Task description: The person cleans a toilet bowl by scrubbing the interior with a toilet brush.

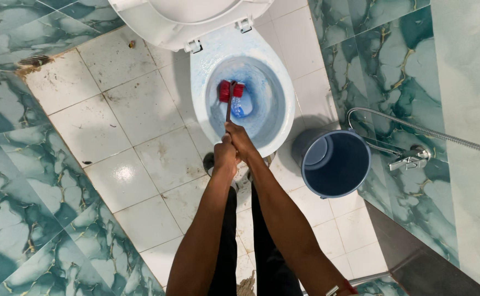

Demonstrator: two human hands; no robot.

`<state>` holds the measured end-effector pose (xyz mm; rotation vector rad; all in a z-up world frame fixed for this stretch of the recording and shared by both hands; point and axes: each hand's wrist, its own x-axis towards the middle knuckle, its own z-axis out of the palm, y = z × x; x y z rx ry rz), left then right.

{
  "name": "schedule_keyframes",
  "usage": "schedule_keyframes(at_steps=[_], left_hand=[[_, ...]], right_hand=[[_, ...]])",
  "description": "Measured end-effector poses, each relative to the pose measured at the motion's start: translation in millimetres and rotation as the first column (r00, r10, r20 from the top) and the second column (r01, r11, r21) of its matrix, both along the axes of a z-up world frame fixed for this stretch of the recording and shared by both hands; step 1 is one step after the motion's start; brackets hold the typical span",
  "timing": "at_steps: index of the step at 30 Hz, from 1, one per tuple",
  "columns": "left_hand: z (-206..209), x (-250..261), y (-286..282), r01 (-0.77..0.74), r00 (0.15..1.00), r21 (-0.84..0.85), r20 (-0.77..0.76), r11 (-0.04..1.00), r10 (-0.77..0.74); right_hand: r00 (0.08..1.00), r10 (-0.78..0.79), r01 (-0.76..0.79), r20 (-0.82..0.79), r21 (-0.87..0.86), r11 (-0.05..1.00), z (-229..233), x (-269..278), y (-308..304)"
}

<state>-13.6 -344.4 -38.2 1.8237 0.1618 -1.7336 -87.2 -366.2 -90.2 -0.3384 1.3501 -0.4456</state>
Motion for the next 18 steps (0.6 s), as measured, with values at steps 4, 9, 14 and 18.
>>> schedule_keyframes(at_steps=[4,9,14,18], left_hand=[[41,19,33,0.158,0.987,-0.042,0.051,0.987,-0.155],[40,26,8,0.273,0.957,-0.036,0.117,0.961,-0.267],[56,30,10,0.319,0.944,-0.099,0.128,0.943,-0.306],[70,31,33,0.456,0.859,-0.08,0.301,0.887,-0.414]], right_hand=[[0.996,-0.077,0.084,0.045,-0.204,0.975,32,16,21],[0.971,-0.209,0.222,0.115,-0.108,0.969,33,24,10],[0.969,-0.218,0.237,0.117,-0.186,0.954,34,25,11],[0.966,-0.221,0.244,0.138,-0.183,0.952,51,32,27]])
